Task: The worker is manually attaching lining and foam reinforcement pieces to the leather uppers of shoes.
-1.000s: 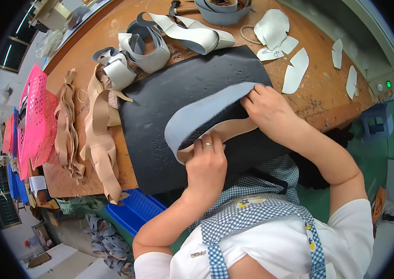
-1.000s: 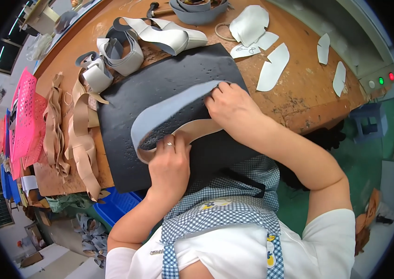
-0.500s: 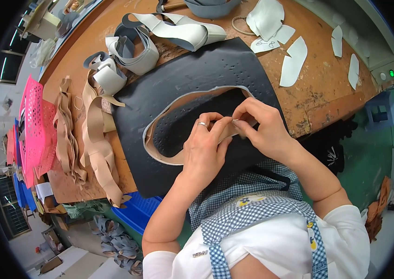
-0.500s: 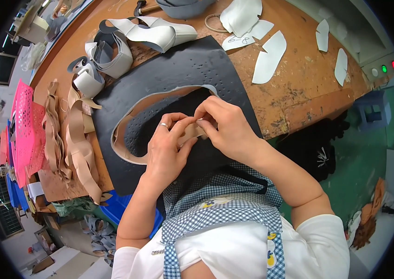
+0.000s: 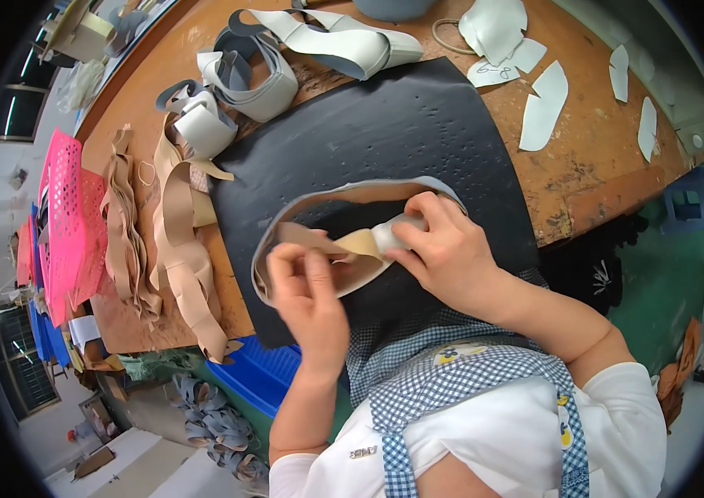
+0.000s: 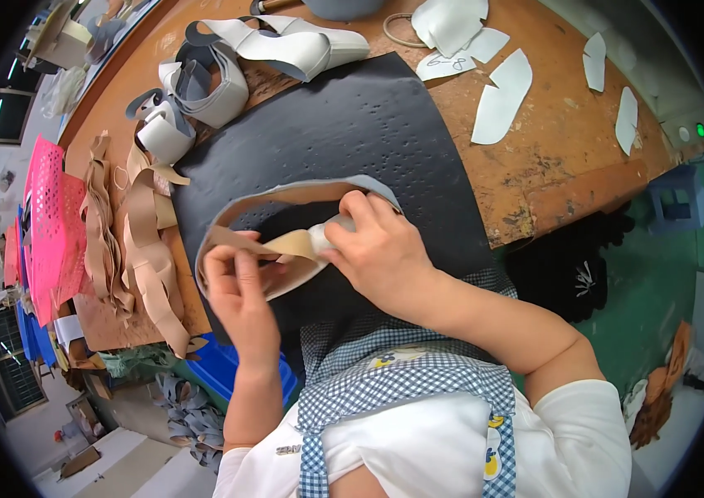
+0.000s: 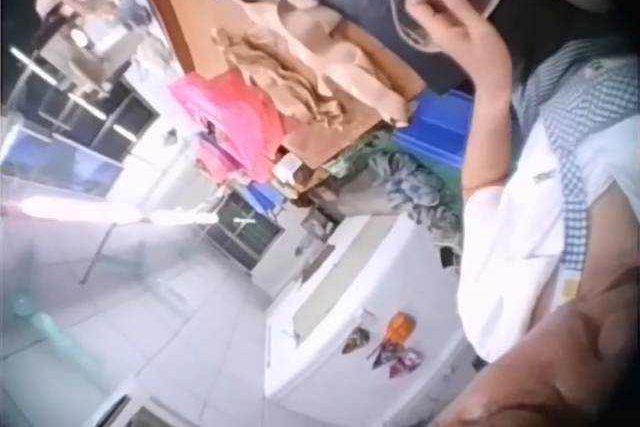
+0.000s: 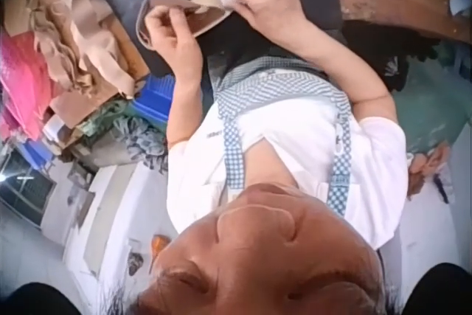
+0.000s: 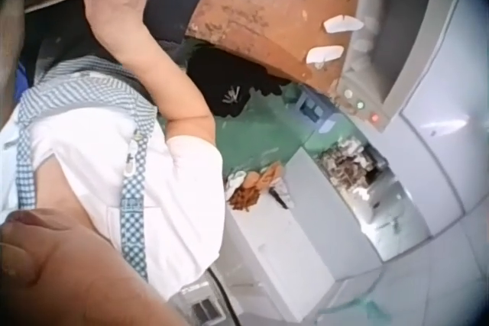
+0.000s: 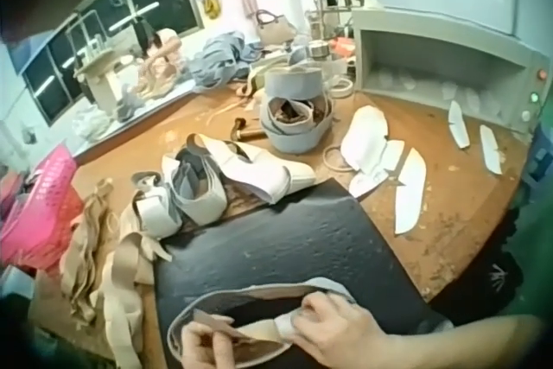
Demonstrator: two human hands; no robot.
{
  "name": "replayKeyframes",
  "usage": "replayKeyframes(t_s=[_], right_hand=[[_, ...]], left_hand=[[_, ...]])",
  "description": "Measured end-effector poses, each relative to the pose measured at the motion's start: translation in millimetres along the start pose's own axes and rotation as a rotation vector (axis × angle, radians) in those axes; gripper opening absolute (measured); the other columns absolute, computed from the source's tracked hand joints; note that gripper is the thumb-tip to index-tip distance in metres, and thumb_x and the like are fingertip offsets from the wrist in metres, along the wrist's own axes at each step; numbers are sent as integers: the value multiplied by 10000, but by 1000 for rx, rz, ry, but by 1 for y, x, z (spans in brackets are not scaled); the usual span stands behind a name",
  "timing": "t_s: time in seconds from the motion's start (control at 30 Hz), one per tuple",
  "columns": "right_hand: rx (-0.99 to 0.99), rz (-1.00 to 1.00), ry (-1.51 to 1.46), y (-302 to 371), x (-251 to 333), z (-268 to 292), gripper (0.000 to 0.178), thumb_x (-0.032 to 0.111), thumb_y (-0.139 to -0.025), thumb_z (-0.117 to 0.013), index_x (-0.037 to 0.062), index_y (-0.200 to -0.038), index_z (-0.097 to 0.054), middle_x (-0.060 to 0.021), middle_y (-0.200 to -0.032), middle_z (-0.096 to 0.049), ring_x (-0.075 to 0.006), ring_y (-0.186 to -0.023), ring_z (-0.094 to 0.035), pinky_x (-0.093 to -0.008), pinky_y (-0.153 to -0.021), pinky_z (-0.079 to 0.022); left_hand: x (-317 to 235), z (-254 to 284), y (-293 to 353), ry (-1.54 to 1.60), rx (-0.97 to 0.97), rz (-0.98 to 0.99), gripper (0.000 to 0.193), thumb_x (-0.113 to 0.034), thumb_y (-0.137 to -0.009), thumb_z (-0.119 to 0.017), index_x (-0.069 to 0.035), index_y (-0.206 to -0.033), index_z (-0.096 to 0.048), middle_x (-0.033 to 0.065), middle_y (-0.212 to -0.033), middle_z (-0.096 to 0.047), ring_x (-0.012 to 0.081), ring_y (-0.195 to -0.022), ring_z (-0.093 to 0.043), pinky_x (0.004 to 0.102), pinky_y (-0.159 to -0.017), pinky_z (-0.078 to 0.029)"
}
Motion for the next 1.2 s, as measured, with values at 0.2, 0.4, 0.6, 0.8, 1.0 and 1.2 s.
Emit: replayKeyframes(t_s=[0.2, 0.4, 0.6, 0.8, 1.0, 1.2], right_hand=[[39, 124, -136, -2, 13, -18, 257, -77, -788, -656, -30, -1040, -632, -146, -1075, -585, -319, -931, -631, -404, -774, -544], [165, 44, -207, -8, 14, -18, 379, -55, -761, -673, -16, -1133, -610, -157, -1067, -581, -340, -987, -614, -414, -836, -538], [205, -6, -240, -9, 14, -14, 389, 72, -771, -746, 13, -1143, -647, -130, -1055, -606, -308, -984, -634, -388, -835, -541], [101, -106, -420, -7, -5, -17, 209, 26, -813, -722, -10, -1016, -687, -126, -968, -659, -276, -847, -675, -347, -747, -551], [-6, -130, -420, -7, -5, -15, 117, -65, -806, -682, -16, -912, -668, -122, -882, -657, -257, -784, -670, -327, -688, -541], [-77, -90, -275, -9, 0, -17, 109, -57, -790, -707, -1, -870, -659, -106, -803, -641, -260, -729, -661, -338, -634, -529]], left_hand=[[7, 2, 15, -33, 18, -5, 50, -51, -1048, -475, -7, -1068, -489, 111, -1089, -597, 128, -950, -598, 267, -854, -503], [7, 12, 27, 235, -122, -176, 59, -59, -1070, -385, -28, -1112, -412, 94, -895, -540, 117, -797, -519, 266, -771, -448], [-37, -20, 37, -368, 274, -661, 291, 143, -809, -640, 53, -1086, -633, 233, -1249, -570, 296, -965, -661, 354, -831, -548], [-7, -12, 31, -603, 81, -330, 269, 89, -861, -647, 30, -1118, -598, 158, -1079, -602, 262, -909, -657, 355, -781, -558], [2, -26, 43, -862, 94, -504, 230, 39, -830, -669, 28, -1059, -656, 156, -1034, -630, 340, -902, -621, 420, -786, -524], [7, -28, 47, -943, 107, -567, 435, 20, -755, -650, 8, -1189, -672, 122, -1064, -634, 295, -912, -622, 386, -786, -526]])
Point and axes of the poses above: each hand's wrist, its own y-axis away from the middle knuckle, its own z-axis out of the back of the hand, x = y × z, the point moved 7 cm from there along -y, towards the middle knuckle
